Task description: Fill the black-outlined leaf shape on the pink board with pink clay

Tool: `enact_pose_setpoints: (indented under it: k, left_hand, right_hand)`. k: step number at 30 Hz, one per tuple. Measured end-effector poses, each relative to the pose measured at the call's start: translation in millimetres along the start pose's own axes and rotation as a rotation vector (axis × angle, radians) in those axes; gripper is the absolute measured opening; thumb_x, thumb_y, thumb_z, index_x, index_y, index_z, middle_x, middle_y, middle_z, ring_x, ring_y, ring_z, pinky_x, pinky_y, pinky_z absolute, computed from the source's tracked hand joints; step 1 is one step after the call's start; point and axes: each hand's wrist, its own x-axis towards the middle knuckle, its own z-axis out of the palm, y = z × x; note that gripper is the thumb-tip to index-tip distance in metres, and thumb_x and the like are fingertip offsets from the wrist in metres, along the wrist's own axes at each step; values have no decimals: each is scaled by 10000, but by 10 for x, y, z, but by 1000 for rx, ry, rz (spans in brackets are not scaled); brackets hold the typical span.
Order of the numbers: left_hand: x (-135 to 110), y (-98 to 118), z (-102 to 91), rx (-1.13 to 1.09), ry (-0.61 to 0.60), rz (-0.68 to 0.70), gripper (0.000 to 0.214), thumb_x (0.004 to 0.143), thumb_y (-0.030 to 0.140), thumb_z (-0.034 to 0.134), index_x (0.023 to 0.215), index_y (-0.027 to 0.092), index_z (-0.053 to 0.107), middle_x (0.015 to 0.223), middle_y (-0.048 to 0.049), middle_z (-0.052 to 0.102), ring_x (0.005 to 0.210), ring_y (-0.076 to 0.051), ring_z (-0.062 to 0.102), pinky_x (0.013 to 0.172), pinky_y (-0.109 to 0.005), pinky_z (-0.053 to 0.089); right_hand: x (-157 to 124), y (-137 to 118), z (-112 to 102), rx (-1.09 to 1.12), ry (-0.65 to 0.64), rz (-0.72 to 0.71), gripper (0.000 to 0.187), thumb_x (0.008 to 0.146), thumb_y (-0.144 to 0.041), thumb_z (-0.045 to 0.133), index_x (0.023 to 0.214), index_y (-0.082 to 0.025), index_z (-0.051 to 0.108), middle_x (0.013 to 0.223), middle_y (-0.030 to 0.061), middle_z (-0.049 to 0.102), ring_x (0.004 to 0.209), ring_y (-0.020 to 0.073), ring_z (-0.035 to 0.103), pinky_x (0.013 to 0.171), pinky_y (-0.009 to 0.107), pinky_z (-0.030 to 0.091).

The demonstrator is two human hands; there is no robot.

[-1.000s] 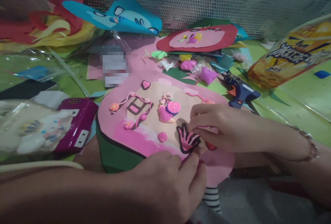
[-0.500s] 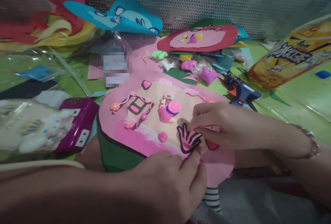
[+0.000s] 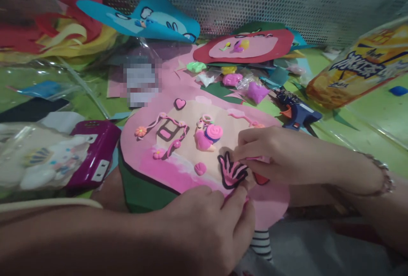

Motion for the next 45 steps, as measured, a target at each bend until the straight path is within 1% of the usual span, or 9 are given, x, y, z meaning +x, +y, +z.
enact_pose_setpoints:
  k: [3,8,11,25,30,34,38,43,45]
  left_hand:
    - [-3,-2,4,-33,-11,16,450,911,206,357,1306,13,456,1368,-278,427,748,-286,641,462,-366,501]
    - [7,3,19,12,2,7,445,934,156,297,1322,-24,421,1373,-304,398,718,-277,638,447,-369,498]
    - [8,10,29,17,16,14,439,938,147,284,1312,-23,435,1359,-303,419,741,-291,643,450,-376,501]
    - [-8,-12,14,-14,44,8,430,906,169,351,1280,-4,474,1340,-304,440,674,-269,634,429,-368,481]
    - [-4,-6,-2,-8,28,14,440,900,171,344,1281,-6,475,1332,-306,450,708,-277,634,449,-365,489]
    - [0,10,-6,41,30,-19,437,920,187,350,1301,5,464,1335,-292,456,640,-244,613,448,-359,485]
    - [3,15,-2,31,32,-18,439,912,228,408,1289,14,481,1299,-288,497,676,-247,617,466,-344,488]
    - [-3,8,11,30,70,-18,420,916,212,414,1279,13,488,1318,-280,483,666,-244,624,442,-348,476]
    - [-3,3,12,18,73,-7,415,917,195,400,1273,4,488,1294,-277,508,686,-250,625,437,-349,472]
  right_hand:
    - [3,-2,-1,25,-34,-29,206,891,-162,468,855,-166,671,763,3,535,579,71,459,532,220,332]
    - [5,1,-16,9,7,6,196,878,-149,486,872,-175,680,765,7,545,592,78,462,537,225,325]
    - [6,-6,-18,21,-43,-14,198,876,-146,478,856,-164,674,747,4,538,575,74,451,522,222,316]
    - [7,-9,3,24,-27,26,202,873,-155,470,829,-176,666,722,-1,541,590,81,457,542,228,307]
    - [11,-6,10,44,-66,-22,184,863,-146,477,854,-172,659,736,-2,545,611,83,465,549,228,310]
    - [7,-11,7,-17,-17,33,187,858,-133,480,820,-176,658,706,-11,522,586,80,445,535,231,294]
    - [-1,-15,3,-1,-82,-33,176,865,-142,471,814,-164,638,733,-5,527,613,85,454,543,230,301]
    - [-7,-25,0,-27,-26,14,189,868,-138,471,821,-172,651,706,-9,526,591,80,449,536,232,292]
    - [-10,-31,2,3,-74,-29,179,869,-138,473,800,-163,636,711,-7,534,610,82,459,551,227,305]
